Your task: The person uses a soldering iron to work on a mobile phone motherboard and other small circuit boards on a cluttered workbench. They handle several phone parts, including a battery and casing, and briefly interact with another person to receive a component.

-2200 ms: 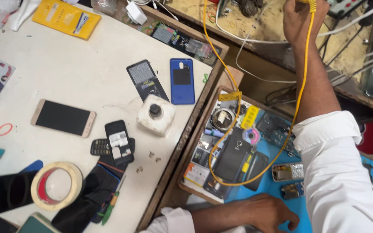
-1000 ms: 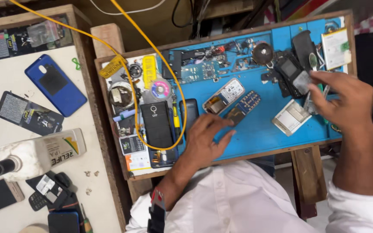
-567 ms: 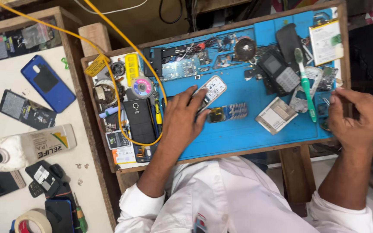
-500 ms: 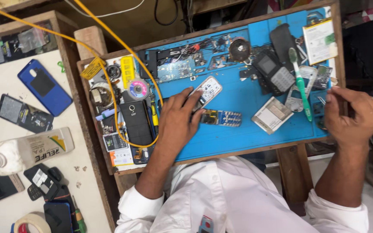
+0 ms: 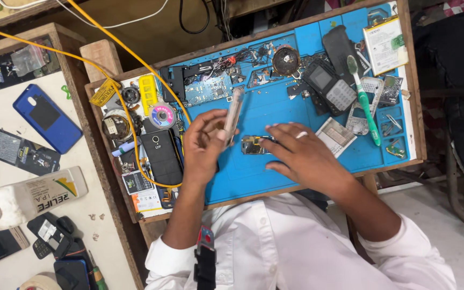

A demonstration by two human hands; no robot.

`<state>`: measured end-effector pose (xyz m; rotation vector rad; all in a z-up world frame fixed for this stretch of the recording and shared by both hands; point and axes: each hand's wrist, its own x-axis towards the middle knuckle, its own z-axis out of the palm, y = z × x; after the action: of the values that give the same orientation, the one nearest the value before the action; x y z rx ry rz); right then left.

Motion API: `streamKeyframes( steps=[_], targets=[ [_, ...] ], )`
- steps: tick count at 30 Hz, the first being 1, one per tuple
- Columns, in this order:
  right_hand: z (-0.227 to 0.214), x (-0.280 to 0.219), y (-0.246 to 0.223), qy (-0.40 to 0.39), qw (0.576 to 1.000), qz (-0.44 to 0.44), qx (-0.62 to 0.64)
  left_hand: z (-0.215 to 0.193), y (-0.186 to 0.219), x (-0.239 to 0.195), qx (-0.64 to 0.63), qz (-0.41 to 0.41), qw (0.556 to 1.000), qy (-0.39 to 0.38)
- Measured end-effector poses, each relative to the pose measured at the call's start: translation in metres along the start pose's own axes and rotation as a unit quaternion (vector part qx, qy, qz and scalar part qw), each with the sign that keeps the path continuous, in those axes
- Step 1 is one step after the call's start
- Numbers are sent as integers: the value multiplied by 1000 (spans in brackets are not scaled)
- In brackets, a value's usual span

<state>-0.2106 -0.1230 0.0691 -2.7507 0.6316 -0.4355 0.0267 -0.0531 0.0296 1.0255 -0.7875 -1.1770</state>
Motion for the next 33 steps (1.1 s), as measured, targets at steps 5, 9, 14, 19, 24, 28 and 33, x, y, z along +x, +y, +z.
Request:
streamKeyframes(
  steps=[5,9,14,19,24,28,33],
  targets=[
    [11,4,-3,-28,1000,1,-7,-12,-15,1,-253,-110,961,-28],
    [13,-10,6,7,999,39,-6,-15,-19,4,-283,-125,950,-44],
    [-29,-55,51,175,964,180,-91,-18,-19,6,-312,-144,937,-62],
    [-52,-107,91,238,922,291,-90,-17,-27,6,-278,-133,948,-82],
    [-41,-110,89,239,890,389,18,-22,-30,3,-290,-149,942,-80],
    [-41,-94,83,235,890,391,2,-21,-31,4,-300,-148,940,-70],
    [-39,-83,83,250,907,339,10,-16,-33,-1,-227,-134,962,-68]
  ],
)
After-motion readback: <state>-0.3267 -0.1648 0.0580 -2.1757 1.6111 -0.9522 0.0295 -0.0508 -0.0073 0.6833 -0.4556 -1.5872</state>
